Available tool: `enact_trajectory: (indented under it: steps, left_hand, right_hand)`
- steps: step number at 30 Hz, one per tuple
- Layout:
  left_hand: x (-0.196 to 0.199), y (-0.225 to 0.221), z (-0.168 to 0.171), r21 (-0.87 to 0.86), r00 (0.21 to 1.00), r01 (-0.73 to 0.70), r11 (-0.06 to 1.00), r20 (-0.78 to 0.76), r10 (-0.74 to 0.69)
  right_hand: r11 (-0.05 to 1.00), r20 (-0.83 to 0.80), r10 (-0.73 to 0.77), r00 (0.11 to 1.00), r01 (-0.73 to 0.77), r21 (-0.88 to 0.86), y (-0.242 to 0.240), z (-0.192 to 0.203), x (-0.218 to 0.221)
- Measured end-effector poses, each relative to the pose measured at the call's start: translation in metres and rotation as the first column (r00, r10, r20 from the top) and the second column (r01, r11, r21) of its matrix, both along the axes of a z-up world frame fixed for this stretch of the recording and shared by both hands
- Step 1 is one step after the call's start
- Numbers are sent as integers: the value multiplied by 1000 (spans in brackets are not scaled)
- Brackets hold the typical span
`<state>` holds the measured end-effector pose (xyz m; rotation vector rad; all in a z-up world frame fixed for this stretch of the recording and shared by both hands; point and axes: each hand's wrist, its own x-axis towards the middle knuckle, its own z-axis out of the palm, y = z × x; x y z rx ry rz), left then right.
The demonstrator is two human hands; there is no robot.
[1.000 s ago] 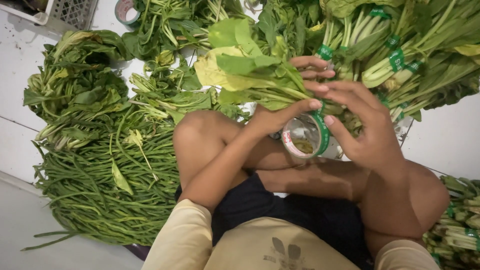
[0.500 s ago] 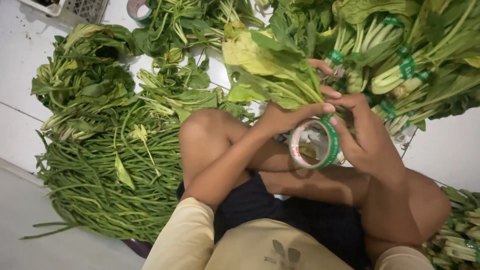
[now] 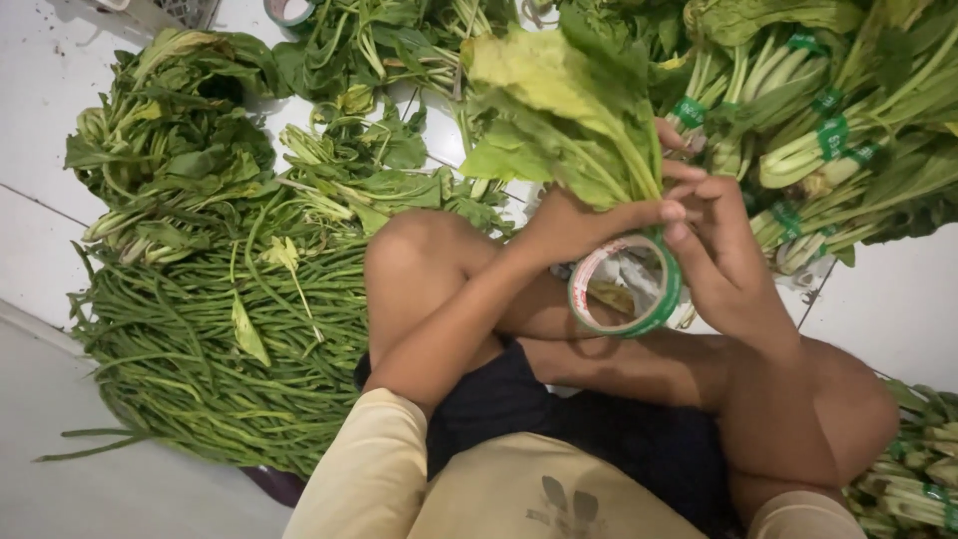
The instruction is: Bundling leafy green vegetables using green tape and scissors.
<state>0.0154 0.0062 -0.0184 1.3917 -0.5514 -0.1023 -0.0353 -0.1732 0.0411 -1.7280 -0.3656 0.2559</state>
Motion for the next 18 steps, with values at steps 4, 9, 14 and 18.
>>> enact_trajectory:
  steps: [4,9,14,18]
  left_hand:
    - [-2,10,38,-13,978,-79,997,-196,74]
    - [0,28,54,212,921,-14,977,-379,95]
    - [-16,49,42,332,882,-24,943,-438,177]
    - [-57,85,5,386,874,-139,912,-385,296]
  right_hand:
    - [1000,154,17,988,-15,-11,-3,-29,7]
    - [999,66,0,998,-3,41,18,-14,-1]
    - [999,112,40,993,-43,20,27,-39,-9]
    - [1000,29,13,999,-14,27,49,-54,-21]
